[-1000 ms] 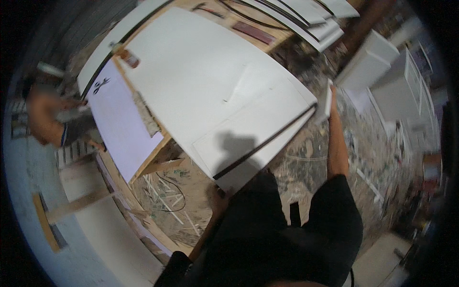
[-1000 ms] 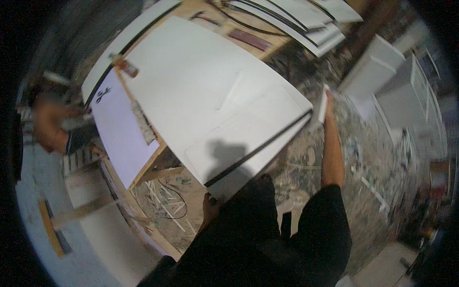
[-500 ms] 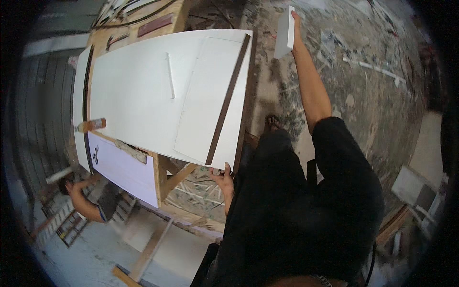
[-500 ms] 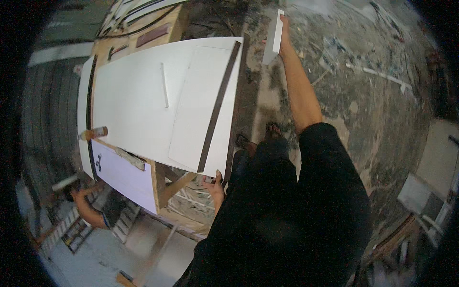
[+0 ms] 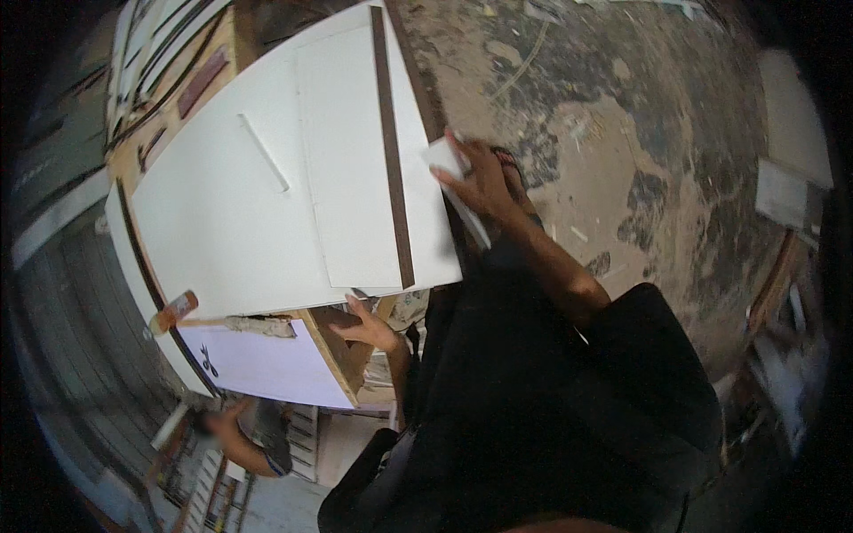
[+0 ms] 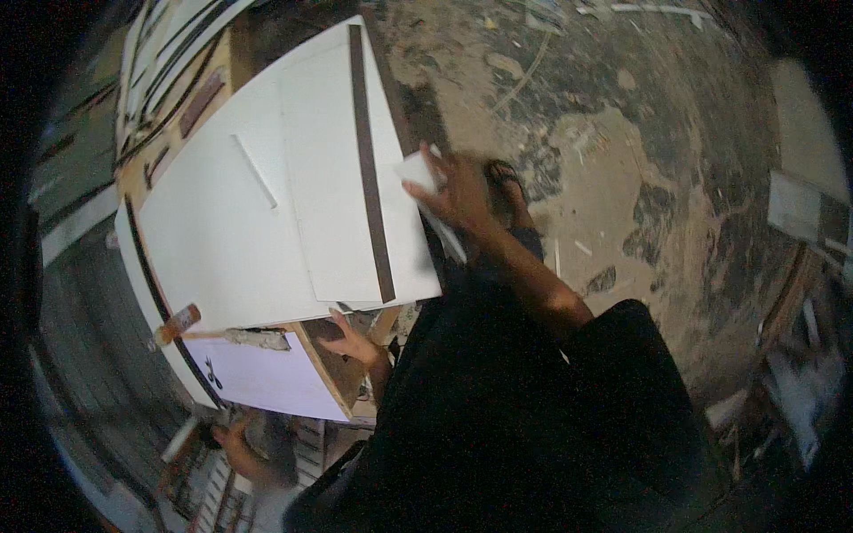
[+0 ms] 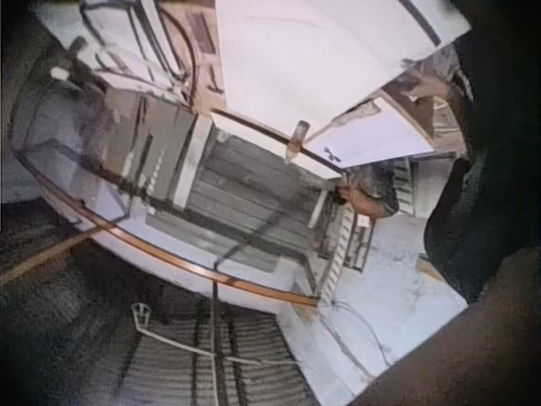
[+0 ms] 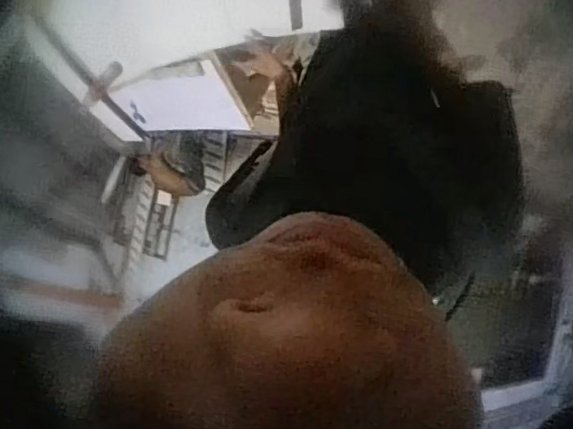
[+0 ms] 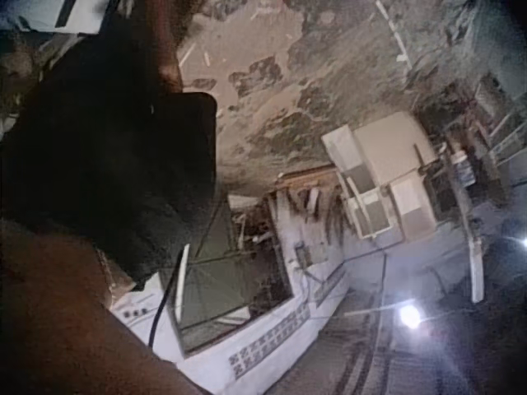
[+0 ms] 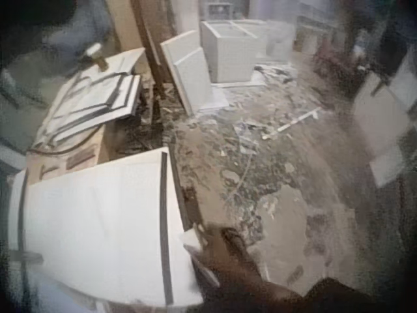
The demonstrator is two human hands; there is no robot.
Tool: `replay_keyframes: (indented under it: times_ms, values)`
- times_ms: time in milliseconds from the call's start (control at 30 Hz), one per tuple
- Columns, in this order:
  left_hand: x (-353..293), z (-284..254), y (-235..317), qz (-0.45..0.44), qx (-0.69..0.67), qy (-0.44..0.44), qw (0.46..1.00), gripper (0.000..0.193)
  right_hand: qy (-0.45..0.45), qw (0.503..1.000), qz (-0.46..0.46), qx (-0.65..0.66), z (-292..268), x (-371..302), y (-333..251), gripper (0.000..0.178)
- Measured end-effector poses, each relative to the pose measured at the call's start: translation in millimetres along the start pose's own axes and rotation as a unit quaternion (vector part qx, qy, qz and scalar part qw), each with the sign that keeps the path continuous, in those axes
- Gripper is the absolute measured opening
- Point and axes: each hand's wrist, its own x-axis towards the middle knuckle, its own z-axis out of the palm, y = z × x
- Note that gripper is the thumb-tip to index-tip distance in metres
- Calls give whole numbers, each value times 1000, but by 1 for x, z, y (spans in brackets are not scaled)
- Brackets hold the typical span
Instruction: The person sands the edges of white wooden panels and strips using a hand-held sanding block.
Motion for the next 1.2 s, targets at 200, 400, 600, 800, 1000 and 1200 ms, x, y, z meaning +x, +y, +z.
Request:
replay_keyframes:
  times_ms: [200,400,600,800,1000,1200]
  values:
    - [-58,-25,-104,-518,-266,-419,697,60,12,999,21,25,24,-142,8,72]
    - [-72,-2,-47,-442,-101,-521,723,46,81,994,44,55,14,-44,-18,69]
    - [-65,-1,-100,-216,61,-580,783,31,106,991,-37,-74,34,-140,-11,73]
    - [-73,7,-57,-483,-258,-472,691,38,30,998,49,6,29,-184,-1,77]
    - [-89,36,12,-485,-164,-438,739,48,56,988,111,87,5,-146,11,72]
    - [-67,15,-59,-511,-219,-490,672,45,5,997,31,68,15,-197,3,73]
